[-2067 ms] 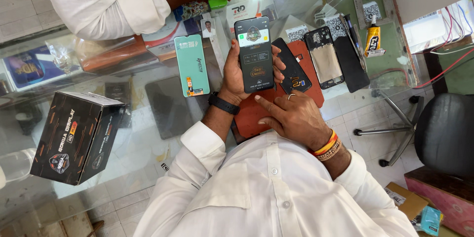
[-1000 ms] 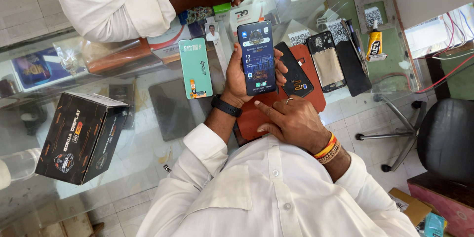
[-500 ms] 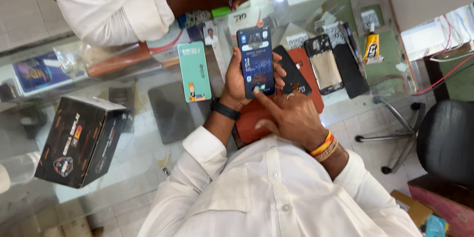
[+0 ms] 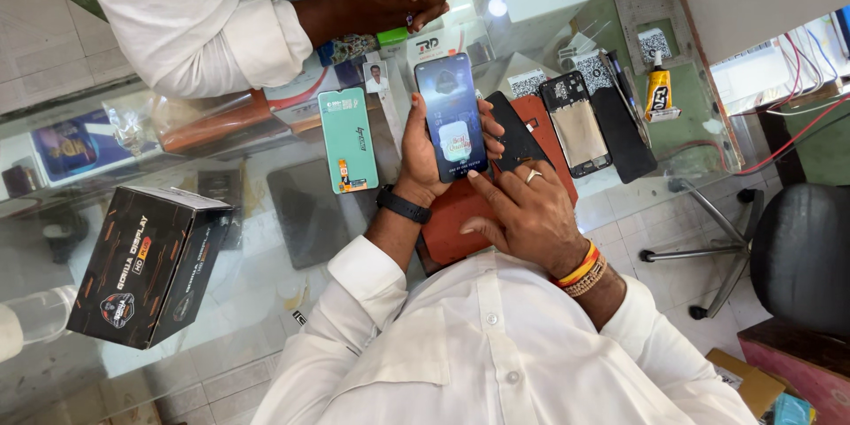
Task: The person handles a smartphone and its components on a glass counter, using tweezers to adjust internal parts and a tube of adhesive. They compare a new display module to the phone body, then test the screen by swiping and tapping the interface.
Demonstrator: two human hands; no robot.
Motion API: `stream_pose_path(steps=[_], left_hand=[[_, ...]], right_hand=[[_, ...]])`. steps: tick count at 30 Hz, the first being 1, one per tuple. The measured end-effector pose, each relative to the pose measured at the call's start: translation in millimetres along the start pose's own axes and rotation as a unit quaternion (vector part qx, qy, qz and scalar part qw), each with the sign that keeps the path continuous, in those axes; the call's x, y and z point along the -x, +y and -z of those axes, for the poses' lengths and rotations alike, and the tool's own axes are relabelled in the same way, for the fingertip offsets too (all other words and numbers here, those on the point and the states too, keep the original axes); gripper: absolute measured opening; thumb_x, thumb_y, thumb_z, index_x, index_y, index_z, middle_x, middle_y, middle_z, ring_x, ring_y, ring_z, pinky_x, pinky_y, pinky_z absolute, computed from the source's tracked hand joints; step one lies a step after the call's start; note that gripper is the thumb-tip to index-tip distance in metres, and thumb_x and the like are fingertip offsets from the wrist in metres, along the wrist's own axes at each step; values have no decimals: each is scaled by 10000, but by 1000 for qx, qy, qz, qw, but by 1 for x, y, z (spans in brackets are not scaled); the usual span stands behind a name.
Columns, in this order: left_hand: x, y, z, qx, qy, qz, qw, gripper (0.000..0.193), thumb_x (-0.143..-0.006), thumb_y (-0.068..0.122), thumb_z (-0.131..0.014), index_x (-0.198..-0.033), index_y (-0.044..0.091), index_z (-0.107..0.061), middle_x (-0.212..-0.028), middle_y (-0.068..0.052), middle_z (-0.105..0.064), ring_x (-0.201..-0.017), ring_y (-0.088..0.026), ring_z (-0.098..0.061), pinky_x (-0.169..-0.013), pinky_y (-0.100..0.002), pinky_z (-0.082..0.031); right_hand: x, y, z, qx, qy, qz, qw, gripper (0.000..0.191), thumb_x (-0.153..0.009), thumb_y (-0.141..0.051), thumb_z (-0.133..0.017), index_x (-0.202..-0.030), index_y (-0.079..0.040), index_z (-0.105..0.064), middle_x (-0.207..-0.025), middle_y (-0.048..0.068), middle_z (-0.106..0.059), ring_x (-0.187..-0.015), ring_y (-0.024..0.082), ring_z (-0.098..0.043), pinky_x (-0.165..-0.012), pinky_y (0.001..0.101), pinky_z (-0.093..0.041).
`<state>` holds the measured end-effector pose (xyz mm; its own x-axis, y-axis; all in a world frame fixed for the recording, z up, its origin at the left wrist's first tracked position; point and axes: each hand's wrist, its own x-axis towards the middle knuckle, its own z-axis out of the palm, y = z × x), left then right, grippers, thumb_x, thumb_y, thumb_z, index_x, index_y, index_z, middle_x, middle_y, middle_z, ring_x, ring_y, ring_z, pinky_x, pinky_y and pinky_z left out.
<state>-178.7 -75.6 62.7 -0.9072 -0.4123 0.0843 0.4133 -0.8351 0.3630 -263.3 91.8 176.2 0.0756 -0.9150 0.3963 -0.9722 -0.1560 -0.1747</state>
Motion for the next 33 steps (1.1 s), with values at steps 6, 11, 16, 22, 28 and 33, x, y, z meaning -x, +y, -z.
stream_pose_path(steps=[6,11,16,22,28,33], left_hand=[[0,1,-1,-18,26,-22,999,960,-982,783,-292,-1326,-77,-546,-1077,-271,-695,-904,-362,-737,-821,-473,-628],[-1,-1,-2,-21,18,-39,999,956,-1018,778,-294,-1341,-88,-541,-1090,-278,-688,-923,-363,-723,-842,-447,-616],[-1,-5,-2,-12,48,-63,997,887,-1025,729,-325,-1356,-70,-521,-1184,-231,-647,-1030,-346,-698,-893,-454,-614],[0,-8,3,-19,21,-55,998,821,-1069,682,-361,-1407,-55,-490,-1234,-245,-640,-1085,-351,-688,-945,-447,-599],[0,-10,6,-42,51,-72,995,737,-1089,623,-361,-1437,-18,-464,-1268,-245,-639,-1085,-345,-682,-947,-444,-594],[-1,-12,12,-41,90,-73,992,740,-1084,613,-373,-1478,-7,-465,-1321,-214,-639,-1191,-290,-663,-1026,-398,-570]], right_hand=[[-2,2,-2,-7,3,-1,1000,616,-866,-532,-745,-1229,-34,-722,-1037,82,-672,-1024,264,-602,-963,466,-448],[-2,4,-6,-23,8,1,1000,540,-879,-542,-742,-1064,-37,-697,-1268,132,-672,-1285,313,-565,-1135,535,-381],[-5,5,-12,-39,-9,-10,999,570,-877,-593,-714,-965,-35,-640,-1408,161,-619,-1422,351,-465,-1219,569,-270],[-19,6,-18,-37,-19,12,999,552,-886,-580,-720,-967,-40,-636,-1472,165,-583,-1491,363,-394,-1261,595,-189],[-30,7,-22,-19,-16,28,999,565,-890,-590,-716,-970,-37,-635,-1483,175,-581,-1497,366,-385,-1261,612,-177],[-26,12,-20,-6,-11,2,1000,605,-893,-644,-663,-971,-44,-631,-1472,166,-601,-1508,371,-372,-1266,611,-167]])
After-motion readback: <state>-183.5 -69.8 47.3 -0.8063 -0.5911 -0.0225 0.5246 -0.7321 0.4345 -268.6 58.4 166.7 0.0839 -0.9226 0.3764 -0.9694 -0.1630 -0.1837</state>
